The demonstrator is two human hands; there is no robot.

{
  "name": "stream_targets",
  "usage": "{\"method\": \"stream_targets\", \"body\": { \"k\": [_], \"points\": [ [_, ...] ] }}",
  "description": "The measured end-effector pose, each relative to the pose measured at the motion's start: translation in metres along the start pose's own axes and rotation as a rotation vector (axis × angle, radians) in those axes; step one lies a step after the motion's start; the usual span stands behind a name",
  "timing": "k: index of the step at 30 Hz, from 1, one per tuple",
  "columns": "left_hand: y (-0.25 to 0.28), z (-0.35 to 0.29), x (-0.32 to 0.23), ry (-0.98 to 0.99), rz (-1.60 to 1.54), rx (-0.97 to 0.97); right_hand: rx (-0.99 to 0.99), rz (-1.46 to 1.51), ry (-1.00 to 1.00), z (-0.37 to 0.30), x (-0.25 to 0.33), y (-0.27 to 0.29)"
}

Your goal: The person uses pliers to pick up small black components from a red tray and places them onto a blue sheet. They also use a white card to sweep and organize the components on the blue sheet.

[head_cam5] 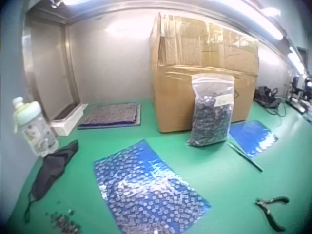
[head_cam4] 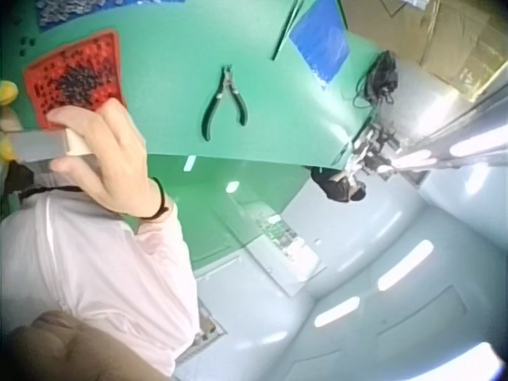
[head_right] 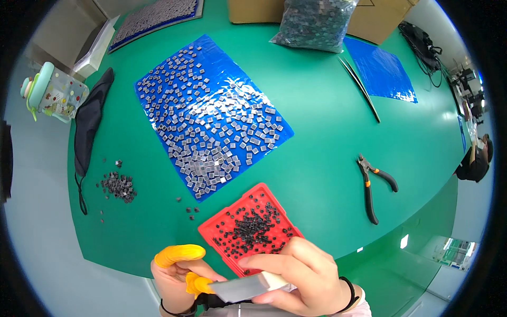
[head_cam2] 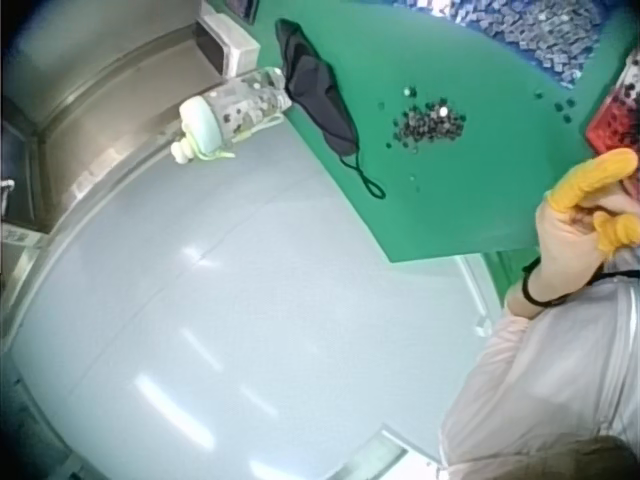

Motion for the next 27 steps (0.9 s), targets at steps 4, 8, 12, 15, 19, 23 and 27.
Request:
{"method": "stream_targets", "body": {
  "k": [4, 8, 12, 15, 19, 23, 27],
  "points": [
    [-0.008, -0.001, 0.003, -0.022, 0.005, 0.110, 0.138, 0.083, 0.001, 0.005, 0.005, -0.001],
    [-0.018, -0.004, 0.002, 0.083, -0.222, -0.009, 0.199, 0.084, -0.029, 0.004, 0.002, 0.000],
    [-0.022, -0.001, -0.001, -0.078, 0.097, 0.096, 0.181, 0.107, -0.004, 0.003, 0.002, 0.002],
    [-0.022, -0.002, 0.002, -0.134, 0.094, 0.005, 0.196, 0.161, -0.021, 0.004, 0.002, 0.002],
    [-0.022, -0.010, 0.004, -0.056, -0.036, -0.010, 0.116, 0.063, 0.037, 0.006, -0.003, 0.007],
    [-0.018, -0.006, 0.006, -0.011, -0.109, -0.020, -0.069, -0.162, 0.076, 0.004, -0.006, 0.014],
    [-0.017, 0.000, -0.003, 0.008, 0.066, -0.032, -0.184, -0.276, 0.034, 0.005, -0.011, 0.016]
  ]
}}
Point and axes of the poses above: each hand's wrist, its own z-axis towards the middle knuckle, its own y-axis out of the back of the hand, x = y × z, the point moved 4 cm from there along z, towards the middle knuckle, and after that the axes turned 11 degrees about -y, right-handed, at the moved point
